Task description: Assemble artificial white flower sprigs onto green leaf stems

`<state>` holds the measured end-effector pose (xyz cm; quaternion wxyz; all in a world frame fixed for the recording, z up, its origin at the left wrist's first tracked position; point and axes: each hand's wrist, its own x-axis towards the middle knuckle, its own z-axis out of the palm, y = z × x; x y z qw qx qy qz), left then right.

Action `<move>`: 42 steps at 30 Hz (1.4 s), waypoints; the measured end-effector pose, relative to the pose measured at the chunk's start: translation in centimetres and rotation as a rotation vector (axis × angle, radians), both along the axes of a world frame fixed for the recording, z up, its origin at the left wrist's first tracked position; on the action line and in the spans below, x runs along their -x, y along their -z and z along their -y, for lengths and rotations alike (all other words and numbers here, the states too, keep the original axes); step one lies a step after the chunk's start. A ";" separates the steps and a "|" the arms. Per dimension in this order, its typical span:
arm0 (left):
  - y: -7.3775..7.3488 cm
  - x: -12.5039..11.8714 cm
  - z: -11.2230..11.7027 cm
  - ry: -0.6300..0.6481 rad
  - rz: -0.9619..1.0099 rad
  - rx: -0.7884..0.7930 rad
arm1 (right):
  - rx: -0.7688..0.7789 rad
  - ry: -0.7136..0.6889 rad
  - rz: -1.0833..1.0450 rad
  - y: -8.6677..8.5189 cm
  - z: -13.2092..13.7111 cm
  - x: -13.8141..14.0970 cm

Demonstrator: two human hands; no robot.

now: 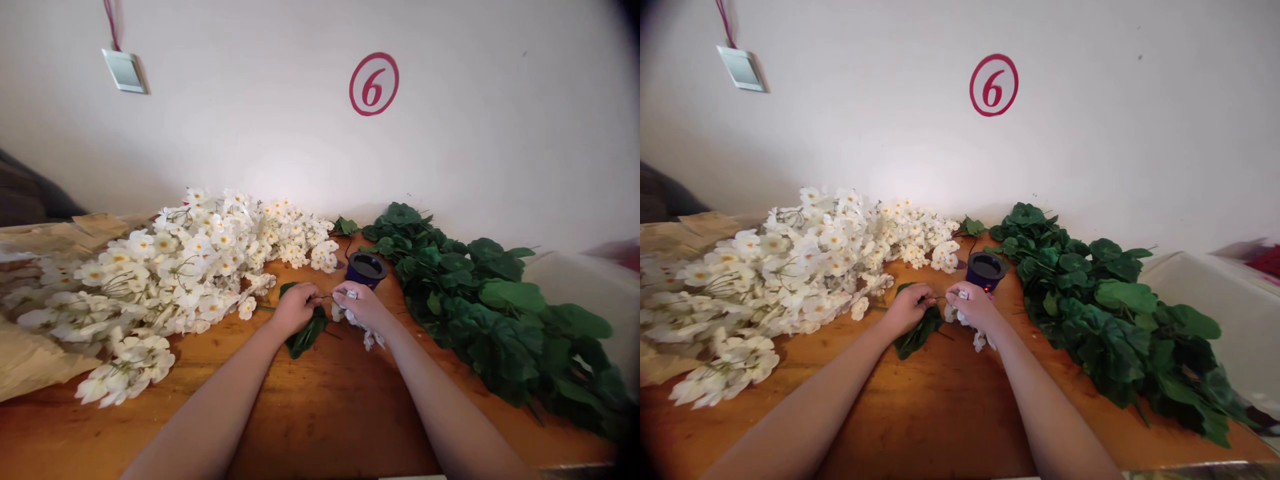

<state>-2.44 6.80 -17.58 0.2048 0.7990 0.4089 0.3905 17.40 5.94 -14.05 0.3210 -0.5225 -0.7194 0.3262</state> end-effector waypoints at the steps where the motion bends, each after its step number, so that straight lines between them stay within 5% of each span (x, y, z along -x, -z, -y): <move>1: 0.1 -0.1 -0.1 0.001 0.015 0.019 | 0.002 0.010 0.010 0.0 0.0 0.0; 13: 0.3 -0.1 -0.1 -0.008 -0.099 -0.018 | 0.090 -0.009 0.175 -0.5 0.6 -0.3; 24: 0.1 -0.6 -0.1 -0.009 -0.151 0.028 | -0.473 -0.200 0.543 -0.4 0.3 -0.8; 32: 0.3 -0.8 -0.1 -0.032 -0.176 0.053 | -0.587 -0.257 0.601 0.7 -0.2 -0.7; 42: 0.0 -0.9 0.3 -0.070 -0.185 0.071 | -0.700 -0.310 0.824 0.1 0.2 0.2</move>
